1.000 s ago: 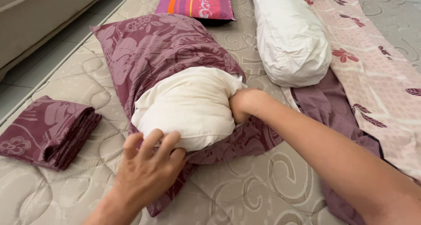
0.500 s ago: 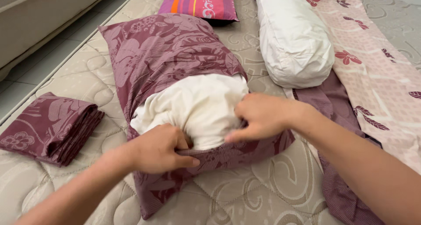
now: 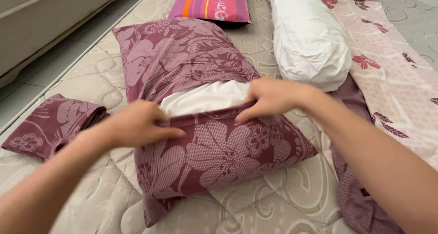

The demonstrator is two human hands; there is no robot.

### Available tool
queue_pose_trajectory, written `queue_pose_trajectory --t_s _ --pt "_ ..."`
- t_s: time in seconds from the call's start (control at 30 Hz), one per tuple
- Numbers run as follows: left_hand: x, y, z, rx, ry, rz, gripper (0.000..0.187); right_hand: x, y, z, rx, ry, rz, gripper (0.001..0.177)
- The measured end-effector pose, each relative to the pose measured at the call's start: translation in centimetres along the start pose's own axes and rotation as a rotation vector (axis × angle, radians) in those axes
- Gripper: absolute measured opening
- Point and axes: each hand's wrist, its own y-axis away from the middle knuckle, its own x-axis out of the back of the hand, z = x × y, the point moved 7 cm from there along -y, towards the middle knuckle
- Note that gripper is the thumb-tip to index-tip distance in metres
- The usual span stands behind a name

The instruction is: The person puts a pillow inside a floral pattern pillowcase, smooths it out, and then slides a long bolster into a matching cylindrical cover.

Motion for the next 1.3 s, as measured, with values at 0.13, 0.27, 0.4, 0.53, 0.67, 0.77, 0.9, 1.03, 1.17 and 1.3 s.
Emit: queue_pose_trajectory --t_s 0.13,0.27,0.4,0.53,0.67,0.77,0.9,1.03,1.17,1.3 --pt "0.8 0.6 -5.6 0.150 0.279 0.274 0.044 0.5 -1.1 7.1 -0.038 -0.209 0.198 0.045" --pt "-2.4 1.0 -8.6 0.297 0.445 0.585 0.041 -1.0 -1.2 9.3 -0.049 -0.230 0.640 0.040" --pt "-5.8 3.0 -9.1 0.271 0.248 0.874 0.038 -3.3 1.3 7.2 0.001 -0.157 0.717 0.035" --pt "-14.8 5.4 -11.5 0.621 1.375 0.605 0.059 -2.5 3.0 2.6 0.194 -0.217 0.538 0.032" --pt "-21.2 8.1 -7.8 0.769 1.747 0.289 0.071 -2.0 2.1 -4.9 0.306 0.028 0.375 0.032" --pt "-23.0 10.3 -6.5 0.709 1.435 0.075 0.088 -2.3 0.2 -9.7 0.263 -0.086 0.146 0.039" --pt "-22.2 10.7 -7.7 0.588 1.014 0.256 0.065 -2.5 -2.0 -14.5 0.402 -0.088 0.104 0.039" --pt "-19.7 10.9 -7.7 0.365 1.002 0.184 0.059 -4.7 -5.2 -13.4 0.323 -0.026 0.003 0.035" --pt "-18.0 13.0 -7.3 0.282 0.991 0.066 0.051 -5.3 -7.5 -10.0 0.309 -0.199 -0.033 0.028" --pt "-12.8 15.0 -8.3 0.144 0.848 0.181 0.039 -3.7 -8.1 -6.3 0.178 -0.167 -0.005 0.029"
